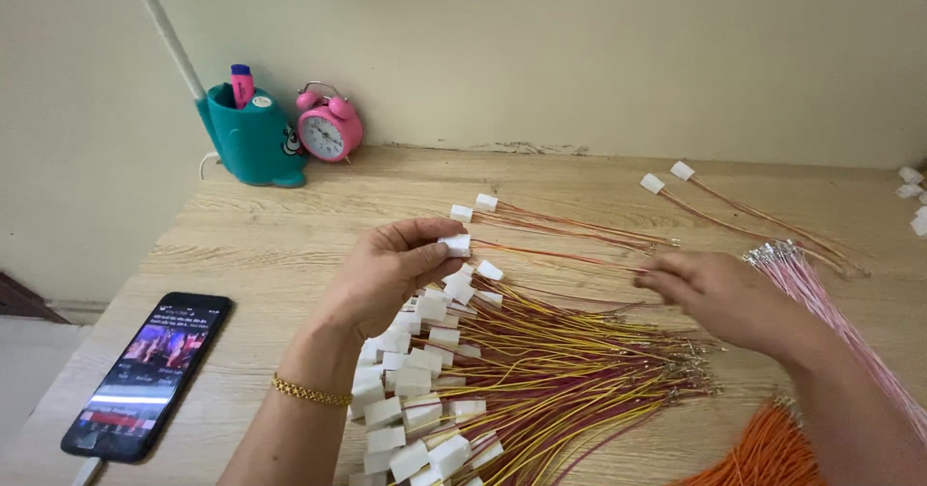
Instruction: The person assembles wire harnesses by inserting the ends of multi-colored wires into white plastic connectors. They handle bundles of orange, yellow, and pink wires, repeatedly picking up a connector and a wire, inserting the wire, and placing the completed unit on the table.
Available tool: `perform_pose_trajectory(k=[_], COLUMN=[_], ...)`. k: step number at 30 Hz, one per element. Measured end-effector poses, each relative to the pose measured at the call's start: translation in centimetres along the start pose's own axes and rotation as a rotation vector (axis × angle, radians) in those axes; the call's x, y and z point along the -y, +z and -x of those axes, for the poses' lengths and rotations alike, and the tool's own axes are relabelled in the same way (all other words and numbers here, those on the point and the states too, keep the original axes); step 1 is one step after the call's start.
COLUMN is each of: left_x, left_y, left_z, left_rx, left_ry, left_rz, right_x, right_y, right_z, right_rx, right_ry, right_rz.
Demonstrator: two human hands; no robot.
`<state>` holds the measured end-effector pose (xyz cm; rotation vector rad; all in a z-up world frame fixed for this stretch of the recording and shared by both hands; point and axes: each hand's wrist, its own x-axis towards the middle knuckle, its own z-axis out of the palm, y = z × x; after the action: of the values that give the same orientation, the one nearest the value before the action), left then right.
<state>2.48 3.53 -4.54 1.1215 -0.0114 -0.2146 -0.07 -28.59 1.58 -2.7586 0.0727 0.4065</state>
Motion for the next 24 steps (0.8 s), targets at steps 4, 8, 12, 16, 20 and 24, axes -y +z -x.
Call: perform_pose_trajectory(k=[4,8,12,16,20,24], left_x=[0.1,-2.0,-2.2,0.0,-1.3,0.7], left_y=[-0.3,1.0,-0.1,-2.0,-0.7,-2.8], left_z=[-0.5,-0.6,-4.6,-10.6,-11.0,-14.5], left_rx=[-0.014,-0.112,-0.086,-0.108,-0.106,-0.033], left_ry=[0.063,-0.008,0.162,0.218,-0.054,0.054], left_rz=[-0.159,-0.499,-0.978,-1.142,-1.104,-1.241], right_x=[-4.6,-4.5,-4.6,-7.8,-5.9,-6.3], right_y=[0.0,-1.0,-0.6,2.1,2.4,3.3], right_z=[-1.8,-2.5,-6.0,-12.9,-12.9,-14.4], right_rx=[-0.153,-0.214,-0.305,-0.354,-0.258,-0.244], right_ry=[-0.003,-0.041,0.003,0.026,0.027,-0.016], right_rz=[-0.016,-0.045,0.005,0.197,0.128,0.201])
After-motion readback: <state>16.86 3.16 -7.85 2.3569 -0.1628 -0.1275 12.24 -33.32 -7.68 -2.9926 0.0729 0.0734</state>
